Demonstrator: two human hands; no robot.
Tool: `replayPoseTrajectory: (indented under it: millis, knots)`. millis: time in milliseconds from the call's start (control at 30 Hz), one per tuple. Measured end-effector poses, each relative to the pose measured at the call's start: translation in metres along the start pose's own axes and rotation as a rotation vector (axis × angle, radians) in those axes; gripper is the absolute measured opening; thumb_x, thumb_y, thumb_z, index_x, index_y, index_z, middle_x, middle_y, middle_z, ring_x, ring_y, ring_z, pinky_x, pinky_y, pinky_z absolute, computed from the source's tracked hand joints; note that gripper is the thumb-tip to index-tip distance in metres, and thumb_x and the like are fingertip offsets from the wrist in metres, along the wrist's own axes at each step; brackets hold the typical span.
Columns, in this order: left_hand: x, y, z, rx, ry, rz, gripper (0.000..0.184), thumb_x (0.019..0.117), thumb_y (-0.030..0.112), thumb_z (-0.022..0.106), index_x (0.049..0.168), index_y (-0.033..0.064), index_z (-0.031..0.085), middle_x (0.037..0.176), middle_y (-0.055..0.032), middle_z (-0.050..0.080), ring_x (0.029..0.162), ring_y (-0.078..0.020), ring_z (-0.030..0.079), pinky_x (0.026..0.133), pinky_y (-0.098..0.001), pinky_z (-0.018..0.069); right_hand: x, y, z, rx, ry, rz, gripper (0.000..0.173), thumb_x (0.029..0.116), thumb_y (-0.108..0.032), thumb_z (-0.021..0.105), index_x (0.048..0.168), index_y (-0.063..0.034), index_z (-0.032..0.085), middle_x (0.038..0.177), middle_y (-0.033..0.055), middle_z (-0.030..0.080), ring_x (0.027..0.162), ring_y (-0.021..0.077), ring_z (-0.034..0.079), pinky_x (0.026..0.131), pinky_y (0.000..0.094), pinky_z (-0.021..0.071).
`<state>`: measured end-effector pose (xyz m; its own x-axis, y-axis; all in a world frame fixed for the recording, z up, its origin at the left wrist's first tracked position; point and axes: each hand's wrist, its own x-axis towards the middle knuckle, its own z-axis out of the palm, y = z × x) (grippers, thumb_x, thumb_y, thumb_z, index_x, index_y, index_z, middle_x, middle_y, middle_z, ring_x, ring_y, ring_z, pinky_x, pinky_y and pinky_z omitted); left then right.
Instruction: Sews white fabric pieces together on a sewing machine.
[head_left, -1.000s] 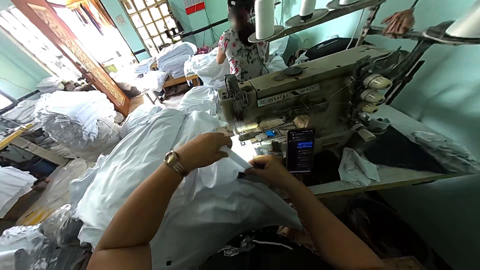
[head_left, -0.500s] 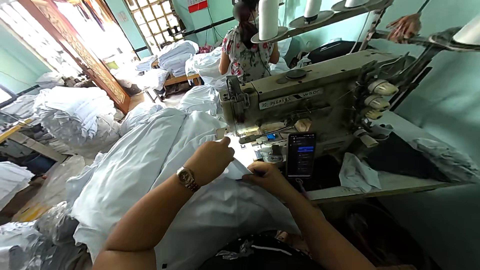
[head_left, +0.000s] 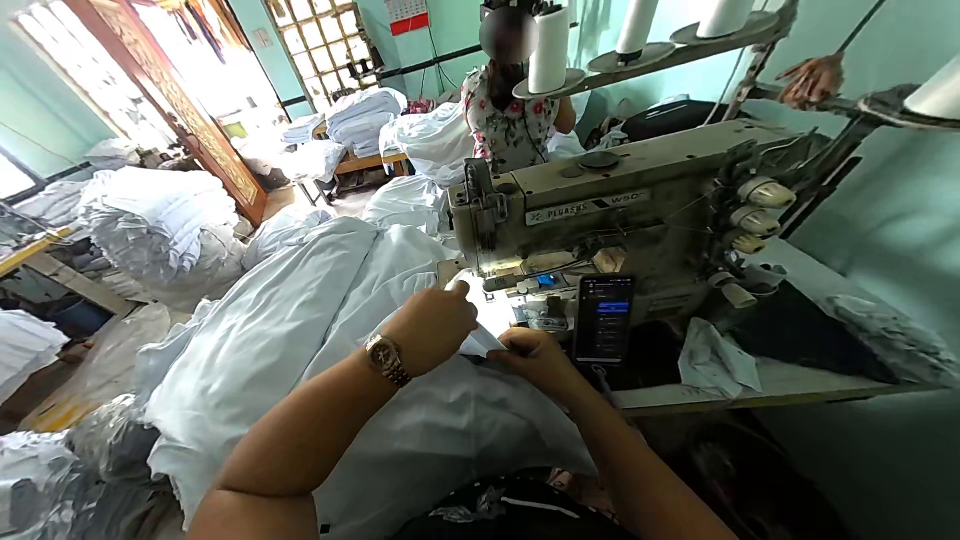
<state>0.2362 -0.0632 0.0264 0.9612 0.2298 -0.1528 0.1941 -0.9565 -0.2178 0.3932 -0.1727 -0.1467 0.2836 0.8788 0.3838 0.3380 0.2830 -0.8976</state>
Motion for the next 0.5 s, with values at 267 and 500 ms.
replayPoseTrajectory:
  millis: [267, 500]
  knots:
    - [-0.0049, 0.0055, -0.0066, -0.137, -0.078, 0.067, 0.027, 0.1084, 0.027, 0.048, 0.110, 0.0042, 0.063, 0.094, -0.0165, 0.067, 0.089, -0.0355, 0.069, 0.074, -0.0540, 0.0547, -0.0001, 0.0005, 0.0008, -0.014, 0.007, -0.017, 0.021, 0.0906, -0.028, 0.076, 0.084, -0.0078, 0.076, 0.080, -0.0029, 0.069, 0.070, -0.0014, 0.059, 0.065, 0.0171, 0.0493]
    - [-0.0060, 0.0084, -0.0024, -0.123, -0.048, 0.079, 0.024, 0.1023, 0.023, 0.059, 0.105, 0.0014, 0.068, 0.104, -0.0189, 0.065, 0.091, -0.0366, 0.068, 0.074, -0.0545, 0.0550, -0.0006, -0.0006, 0.0006, -0.015, 0.004, -0.022, 0.018, 0.0900, -0.025, 0.077, 0.087, -0.0076, 0.076, 0.082, -0.0030, 0.070, 0.070, -0.0021, 0.059, 0.065, 0.0161, 0.0501]
